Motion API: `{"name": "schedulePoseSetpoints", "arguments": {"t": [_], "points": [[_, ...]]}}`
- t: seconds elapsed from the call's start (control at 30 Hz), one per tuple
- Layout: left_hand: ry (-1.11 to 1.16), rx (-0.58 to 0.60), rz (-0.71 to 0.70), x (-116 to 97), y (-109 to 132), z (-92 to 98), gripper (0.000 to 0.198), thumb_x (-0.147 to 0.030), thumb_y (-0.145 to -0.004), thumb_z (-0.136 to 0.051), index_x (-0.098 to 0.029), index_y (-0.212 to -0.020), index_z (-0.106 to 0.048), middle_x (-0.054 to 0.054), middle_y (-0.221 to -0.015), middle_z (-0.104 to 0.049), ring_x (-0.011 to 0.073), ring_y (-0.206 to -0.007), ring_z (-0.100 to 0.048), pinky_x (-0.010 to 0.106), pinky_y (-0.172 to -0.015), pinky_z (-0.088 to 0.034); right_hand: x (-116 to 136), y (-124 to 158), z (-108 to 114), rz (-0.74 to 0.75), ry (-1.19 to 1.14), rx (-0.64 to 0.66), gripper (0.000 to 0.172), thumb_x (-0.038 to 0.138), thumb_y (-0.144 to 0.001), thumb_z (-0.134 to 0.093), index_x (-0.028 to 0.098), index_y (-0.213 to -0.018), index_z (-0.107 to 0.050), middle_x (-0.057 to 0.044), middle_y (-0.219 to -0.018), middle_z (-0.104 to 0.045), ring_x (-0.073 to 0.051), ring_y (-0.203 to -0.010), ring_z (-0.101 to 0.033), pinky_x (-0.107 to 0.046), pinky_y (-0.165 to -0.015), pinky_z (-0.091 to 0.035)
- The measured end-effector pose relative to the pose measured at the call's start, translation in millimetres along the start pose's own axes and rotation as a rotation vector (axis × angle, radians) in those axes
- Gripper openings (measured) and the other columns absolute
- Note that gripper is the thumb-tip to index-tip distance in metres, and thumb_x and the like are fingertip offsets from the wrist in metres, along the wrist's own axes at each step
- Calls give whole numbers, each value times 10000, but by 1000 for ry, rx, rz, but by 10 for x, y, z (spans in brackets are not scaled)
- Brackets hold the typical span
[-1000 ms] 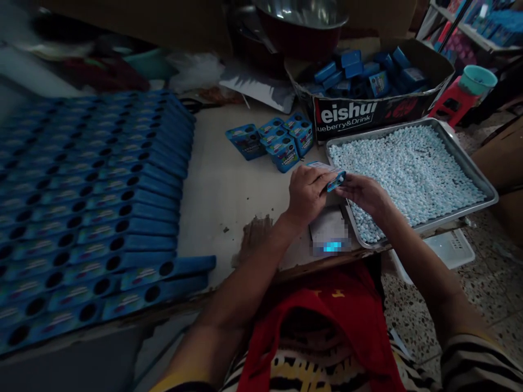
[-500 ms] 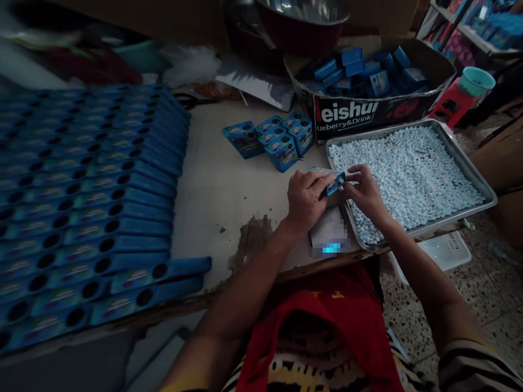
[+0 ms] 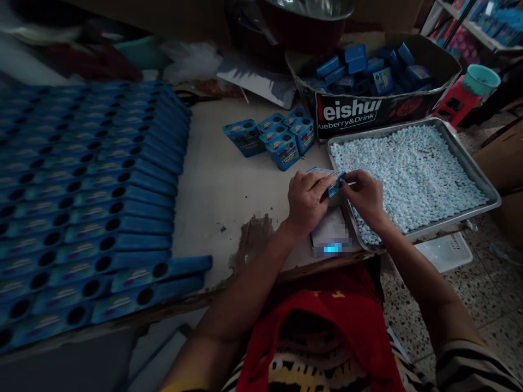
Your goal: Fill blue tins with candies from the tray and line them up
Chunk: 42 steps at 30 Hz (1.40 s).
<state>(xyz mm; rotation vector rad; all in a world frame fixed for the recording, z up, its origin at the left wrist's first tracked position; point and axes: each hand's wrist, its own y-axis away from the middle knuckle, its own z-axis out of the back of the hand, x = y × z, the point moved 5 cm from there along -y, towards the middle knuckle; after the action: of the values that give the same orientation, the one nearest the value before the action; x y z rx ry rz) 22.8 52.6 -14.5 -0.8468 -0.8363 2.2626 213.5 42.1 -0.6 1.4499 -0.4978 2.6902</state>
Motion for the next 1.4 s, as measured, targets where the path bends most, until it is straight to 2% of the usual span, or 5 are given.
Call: {"name": "schedulePoseSetpoints", "arguments": {"t": [0.27, 0.5, 0.77, 0.97, 1.4], "points": [[87, 13, 129, 11, -36, -21, 402, -121, -933, -782, -298, -1282, -877, 91, -1179, -833, 324, -1096, -710, 481, -1047, -551, -99, -32, 76, -28, 226, 28, 56, 222, -896, -725, 256, -935, -744, -29, -892, -833, -268, -832, -828, -378, -815, -615], [677, -70, 798, 404, 125, 604, 485, -393, -804, -942, -218, -1218, -760, 68, -1145, -795, 273, -1058, -773, 386, -961, -649, -69, -177, 426, 205, 645, 5, 254, 171, -922, -707, 220, -1145, -817, -222, -1525, -683, -446, -1361, -674, -621, -1145, -563], [219, 216, 839, 1242, 429, 2054, 496, -415, -733, -929, -249, -1139, -697, 52, -1012, -779, 283, -871, -739, 376, -785, -628, 578, -1137, -758, 504, 490, 300, 459, 179, -983, -650, 209, -1418, -791, -159, -1281, -804, -338, -1116, -753, -452, -1024, -607], [19, 357, 745, 1556, 683, 2575, 429, -459, -809, -811, -256, -1182, -750, 99, -1145, -804, 334, -1004, -764, 443, -891, -629, 564, -1516, -1303, 477, 656, 380, 139, 164, -989, -749, 190, -1104, -824, -174, -1042, -833, -358, -1000, -758, -419, -860, -514], [-149, 466, 375, 1347, 1244, 2591, 697, -812, -997, -635, -265, -1375, -847, 164, -1328, -802, 402, -1164, -746, 528, -1058, -603, 740, -525, -190, 295, 502, 326, 163, 382, -959, -874, 233, -1011, -914, -25, -687, -744, -242, -663, -695, -361, -672, -418]]}}
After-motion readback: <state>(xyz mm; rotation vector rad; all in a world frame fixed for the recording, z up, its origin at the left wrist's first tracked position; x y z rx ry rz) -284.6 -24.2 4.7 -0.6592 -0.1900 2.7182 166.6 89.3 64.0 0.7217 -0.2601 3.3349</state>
